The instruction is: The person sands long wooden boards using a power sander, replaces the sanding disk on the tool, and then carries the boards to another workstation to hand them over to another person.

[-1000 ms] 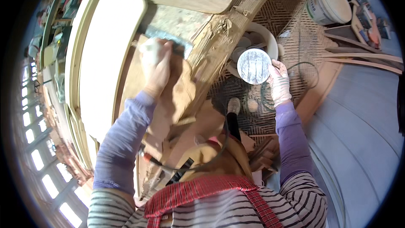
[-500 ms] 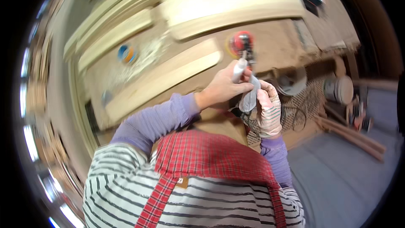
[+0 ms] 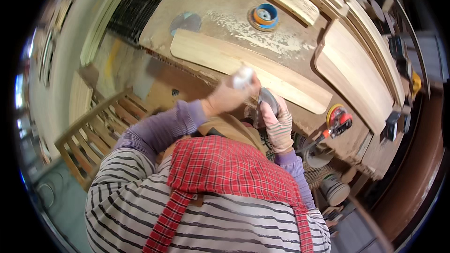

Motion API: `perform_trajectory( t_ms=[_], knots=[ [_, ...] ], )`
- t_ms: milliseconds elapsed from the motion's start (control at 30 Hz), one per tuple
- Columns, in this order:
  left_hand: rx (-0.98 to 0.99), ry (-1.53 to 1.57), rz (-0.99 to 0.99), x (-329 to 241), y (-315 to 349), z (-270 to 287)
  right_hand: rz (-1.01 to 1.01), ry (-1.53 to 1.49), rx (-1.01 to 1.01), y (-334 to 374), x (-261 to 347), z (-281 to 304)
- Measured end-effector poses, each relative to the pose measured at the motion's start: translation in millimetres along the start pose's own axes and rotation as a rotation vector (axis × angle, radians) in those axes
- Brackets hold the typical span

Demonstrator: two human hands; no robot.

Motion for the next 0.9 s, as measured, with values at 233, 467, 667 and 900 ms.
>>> perform_trajectory(
  t_ms=[233,467,667,900],
  knots=[
    [-0.878,-0.381,-0.513,-28.5,-44.7,255.0,1.199,1.332,0.071,-93.4,60.4,-54.5],
    [-1.056,-0.944,-0.462,-23.8,-52.3,249.1,1.254,1.579,0.388,-116.1,-19.9,-40.2],
    [-1.021,-1.079,-0.490,-26.1,-60.6,242.3,1.268,1.577,0.390,-141.6,0.0,-101.8],
    [-1.011,-1.116,-0.553,-36.0,-54.4,243.0,1.304,1.647,0.433,-119.7,-16.1,-63.9]
  ],
)
Point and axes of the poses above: each hand's wrist, its own y-axis away from the middle knuckle, its own z-axis out of the back of the hand, x = y × z, the point moved 8 cm from there along -y, towards the middle knuckle, and after that the axes turned 14 degrees about y, right-handed, at the moved point
